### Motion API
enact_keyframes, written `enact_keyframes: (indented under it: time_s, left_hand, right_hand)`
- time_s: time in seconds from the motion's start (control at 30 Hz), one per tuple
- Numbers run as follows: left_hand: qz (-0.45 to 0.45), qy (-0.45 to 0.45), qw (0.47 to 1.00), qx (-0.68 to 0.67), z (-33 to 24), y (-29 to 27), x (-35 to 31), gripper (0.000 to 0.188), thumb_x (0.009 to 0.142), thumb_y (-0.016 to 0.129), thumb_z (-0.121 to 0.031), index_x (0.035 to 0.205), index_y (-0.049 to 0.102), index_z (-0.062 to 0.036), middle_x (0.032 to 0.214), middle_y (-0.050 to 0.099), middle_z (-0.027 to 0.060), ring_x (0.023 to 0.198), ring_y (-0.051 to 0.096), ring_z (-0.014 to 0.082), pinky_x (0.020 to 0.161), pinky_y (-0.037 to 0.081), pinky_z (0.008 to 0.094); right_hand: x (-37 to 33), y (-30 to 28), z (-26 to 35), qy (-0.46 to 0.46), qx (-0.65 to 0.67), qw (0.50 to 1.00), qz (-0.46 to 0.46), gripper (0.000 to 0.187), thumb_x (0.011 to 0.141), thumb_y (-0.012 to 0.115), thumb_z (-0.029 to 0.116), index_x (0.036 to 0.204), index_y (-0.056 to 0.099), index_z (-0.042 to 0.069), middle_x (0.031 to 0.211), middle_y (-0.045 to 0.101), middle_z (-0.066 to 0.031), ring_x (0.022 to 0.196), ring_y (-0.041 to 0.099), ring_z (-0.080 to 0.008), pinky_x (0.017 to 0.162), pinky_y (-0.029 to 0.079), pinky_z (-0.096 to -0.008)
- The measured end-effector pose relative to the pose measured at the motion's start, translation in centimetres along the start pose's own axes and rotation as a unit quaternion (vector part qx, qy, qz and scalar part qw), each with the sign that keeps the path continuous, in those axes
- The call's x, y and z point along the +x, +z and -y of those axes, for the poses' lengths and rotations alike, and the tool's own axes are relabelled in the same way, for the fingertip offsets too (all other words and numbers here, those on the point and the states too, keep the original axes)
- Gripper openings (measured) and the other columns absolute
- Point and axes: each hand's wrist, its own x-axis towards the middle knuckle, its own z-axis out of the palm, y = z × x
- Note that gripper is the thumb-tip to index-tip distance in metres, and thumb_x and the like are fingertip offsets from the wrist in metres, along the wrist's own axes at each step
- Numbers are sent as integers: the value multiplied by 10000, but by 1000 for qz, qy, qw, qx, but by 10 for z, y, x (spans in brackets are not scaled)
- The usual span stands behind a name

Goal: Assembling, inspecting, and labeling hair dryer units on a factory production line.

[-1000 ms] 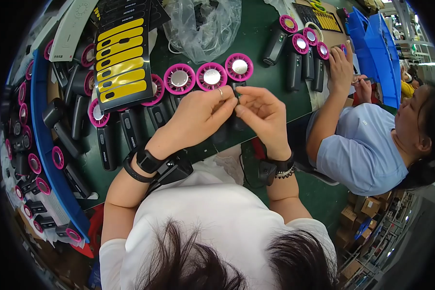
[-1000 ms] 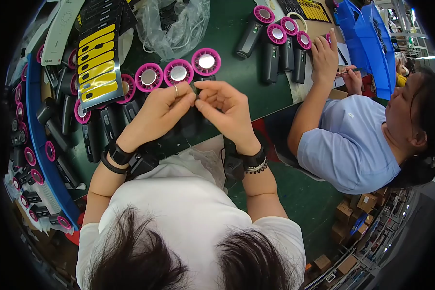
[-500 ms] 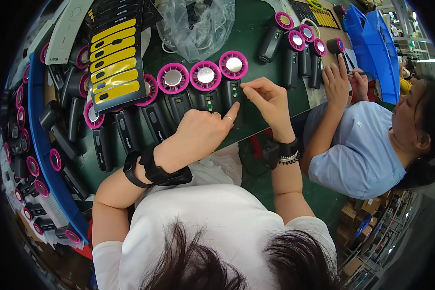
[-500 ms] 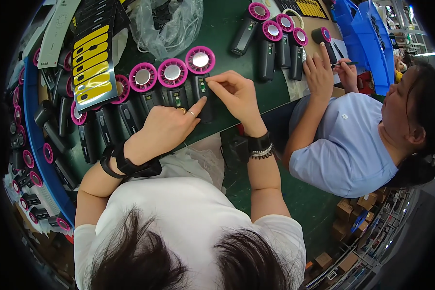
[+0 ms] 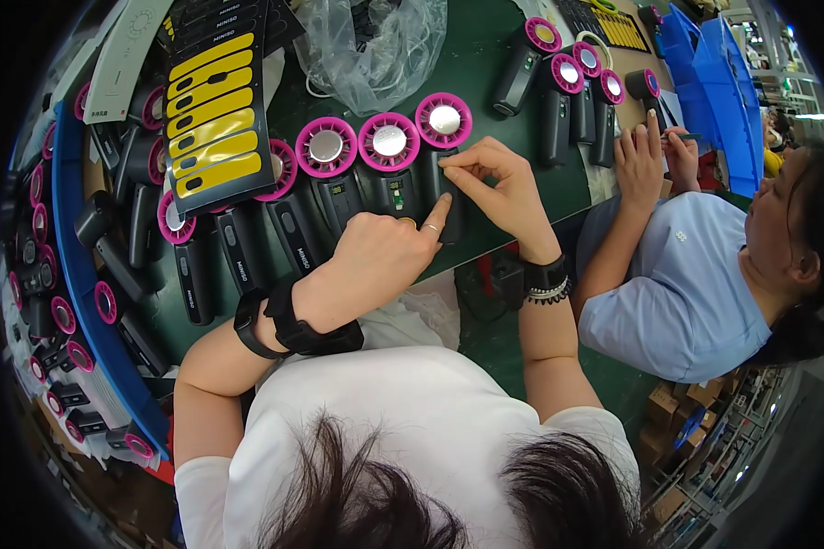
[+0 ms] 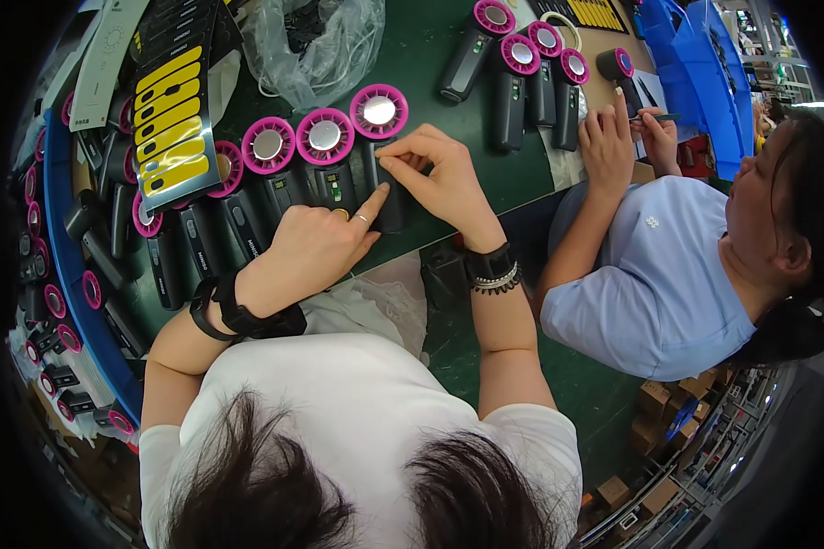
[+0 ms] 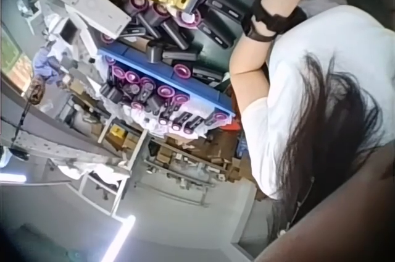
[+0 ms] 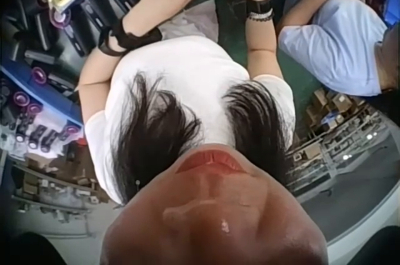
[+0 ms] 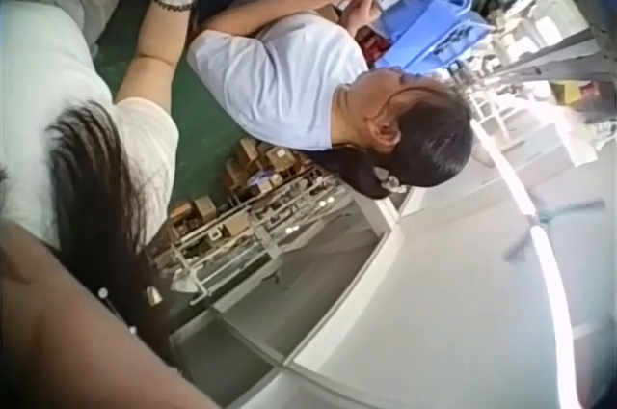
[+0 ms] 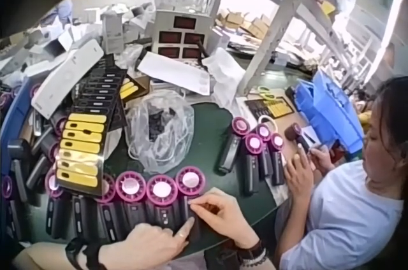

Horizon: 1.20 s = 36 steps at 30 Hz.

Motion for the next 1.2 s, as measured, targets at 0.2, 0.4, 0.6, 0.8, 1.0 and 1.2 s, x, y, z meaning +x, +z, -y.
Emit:
enact_keyframes:
  time_s: [0.2, 0.4, 0.6, 0.8, 1.0, 1.2]
  left_hand:
    - [4, -4, 1000, -2, 0, 0, 1, 535, 818, 625, -277, 1291, 494, -64, 541, 553, 39, 456, 564, 202, 420, 412, 318]
    - [6, -4, 1000, 2, 0, 0, 0, 544, 814, 630, -277, 1292, 491, -58, 544, 557, 44, 458, 566, 203, 420, 413, 319]
    - [-33, 25, 999, 3, 2, 1, 0, 507, 822, 597, -212, 1279, 503, -13, 495, 541, 19, 422, 559, 161, 380, 398, 288]
    - [-16, 19, 1000, 7, 3, 0, 1, 508, 820, 584, -190, 1286, 493, -11, 500, 547, 19, 429, 568, 166, 385, 411, 287]
    - [-15, 18, 1000, 8, 4, -1, 1, 510, 815, 584, -182, 1286, 491, -10, 500, 548, 22, 432, 573, 169, 385, 416, 290]
    - [-15, 21, 1000, -3, 4, -1, 0, 512, 815, 585, -181, 1285, 488, -3, 507, 553, 24, 433, 575, 170, 387, 417, 292]
  right_hand:
    - [-4, 4, 1, -63, -36, 997, -28, 194, 763, 666, -7, 948, 702, 37, 765, 573, -54, 671, 542, -105, 595, 432, -225]
    - [-8, 9, -5, -114, -80, 988, -67, 236, 753, 669, -14, 976, 706, 56, 751, 561, -58, 651, 537, -126, 565, 425, -238]
    - [-12, 12, -6, -146, -130, 976, -94, 266, 743, 684, -4, 996, 705, 76, 732, 540, -56, 625, 521, -142, 530, 401, -253]
    - [-12, 14, -12, -170, -139, 970, -107, 271, 741, 690, 0, 1000, 702, 77, 731, 537, -53, 621, 516, -139, 524, 399, -257]
    - [-11, 17, -10, -147, -98, 978, -110, 246, 733, 691, -13, 967, 702, 62, 753, 548, -53, 634, 532, -128, 550, 421, -232]
    - [-10, 18, -9, -102, -61, 987, -112, 213, 733, 693, -17, 935, 703, 50, 769, 556, -48, 641, 551, -112, 576, 444, -220]
